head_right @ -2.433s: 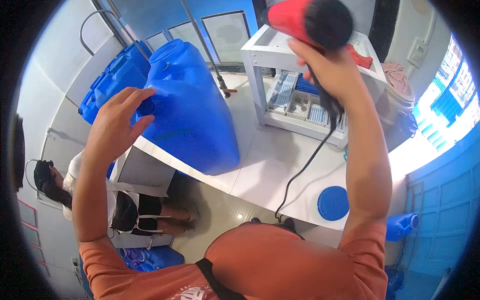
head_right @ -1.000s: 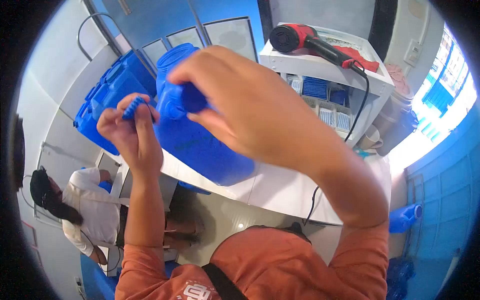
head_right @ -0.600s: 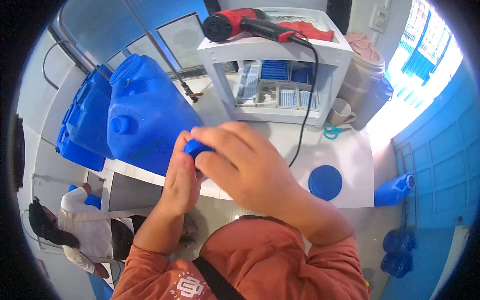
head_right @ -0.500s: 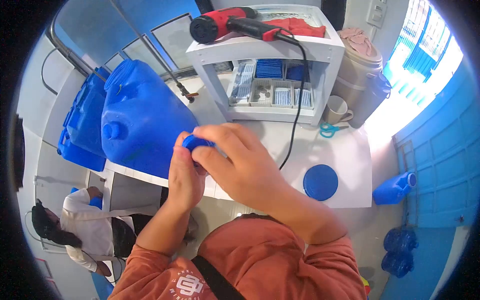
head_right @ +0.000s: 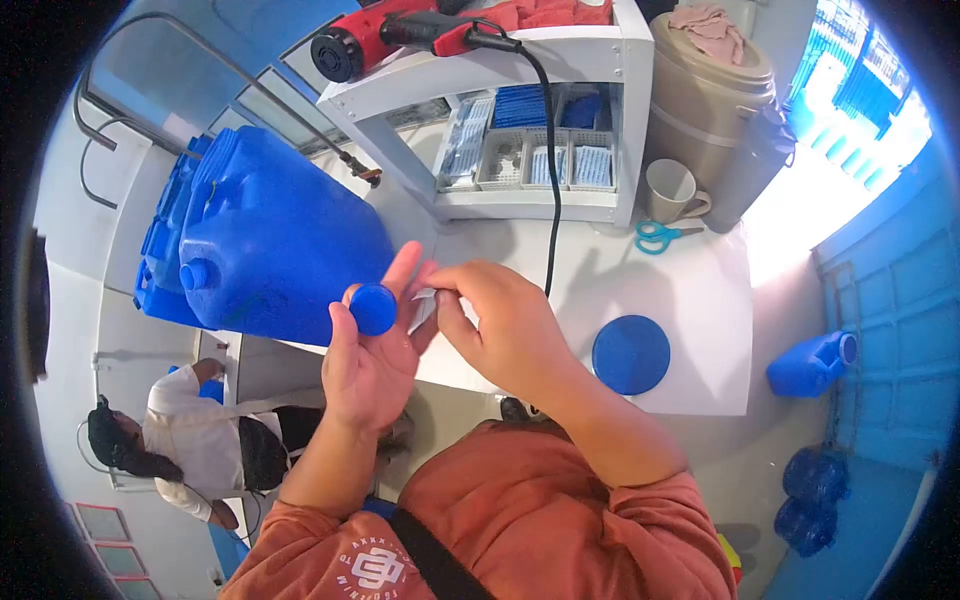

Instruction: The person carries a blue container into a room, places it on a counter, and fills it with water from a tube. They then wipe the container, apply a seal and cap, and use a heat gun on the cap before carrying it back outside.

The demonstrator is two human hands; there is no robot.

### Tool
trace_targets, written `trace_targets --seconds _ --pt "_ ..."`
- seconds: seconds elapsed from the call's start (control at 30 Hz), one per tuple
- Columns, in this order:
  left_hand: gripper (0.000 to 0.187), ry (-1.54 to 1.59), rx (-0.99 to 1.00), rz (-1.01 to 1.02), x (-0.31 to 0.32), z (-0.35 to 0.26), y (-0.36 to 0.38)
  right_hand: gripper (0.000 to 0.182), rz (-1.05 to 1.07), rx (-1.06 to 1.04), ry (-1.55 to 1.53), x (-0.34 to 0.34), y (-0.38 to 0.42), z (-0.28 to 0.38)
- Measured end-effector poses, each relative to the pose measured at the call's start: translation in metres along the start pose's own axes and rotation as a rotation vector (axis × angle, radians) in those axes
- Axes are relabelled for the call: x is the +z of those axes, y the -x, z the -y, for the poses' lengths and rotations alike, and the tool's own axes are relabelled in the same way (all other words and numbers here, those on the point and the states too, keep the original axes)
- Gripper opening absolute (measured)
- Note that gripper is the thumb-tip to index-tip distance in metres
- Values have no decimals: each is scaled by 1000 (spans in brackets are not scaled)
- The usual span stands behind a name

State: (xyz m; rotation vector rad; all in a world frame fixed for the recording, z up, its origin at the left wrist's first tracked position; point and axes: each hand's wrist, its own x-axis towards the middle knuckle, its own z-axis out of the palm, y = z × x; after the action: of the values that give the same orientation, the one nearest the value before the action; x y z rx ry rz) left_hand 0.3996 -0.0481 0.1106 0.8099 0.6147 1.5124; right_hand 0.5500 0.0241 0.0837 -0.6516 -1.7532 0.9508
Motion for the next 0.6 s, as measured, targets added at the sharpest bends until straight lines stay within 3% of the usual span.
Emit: trace_targets --seconds 0.07,0.1,0.17,0.2,0.27,0.37,0.5,0.6 --pt "35 -383 71 -184 -15 -5 0 17 -43 64 -29 3 4 -3" --pt "35 -376 68 -166 -27 -13 0 17 -89 157 -150 3 4 -7" --pt "22 -1393 222 18 -50 -26 1 18 -138 248 -254 1 8 -4" --pt "22 -1383 232 26 -52 -24 2 19 -122 288 -304 1 9 -1" --pt "26 -1038 82 -137 -53 -19 7 17 -145 304 -334 7 9 2" --pt "28 -1248 86 -159 -50 -26 8 15 -169 322 -405 20 13 10" --pt "29 -1025 196 -57 -57 -18 4 15 -169 318 -307 43 18 12" --pt "22 -883 101 -7 -55 -19 6 17 -92 317 -257 52 20 16"
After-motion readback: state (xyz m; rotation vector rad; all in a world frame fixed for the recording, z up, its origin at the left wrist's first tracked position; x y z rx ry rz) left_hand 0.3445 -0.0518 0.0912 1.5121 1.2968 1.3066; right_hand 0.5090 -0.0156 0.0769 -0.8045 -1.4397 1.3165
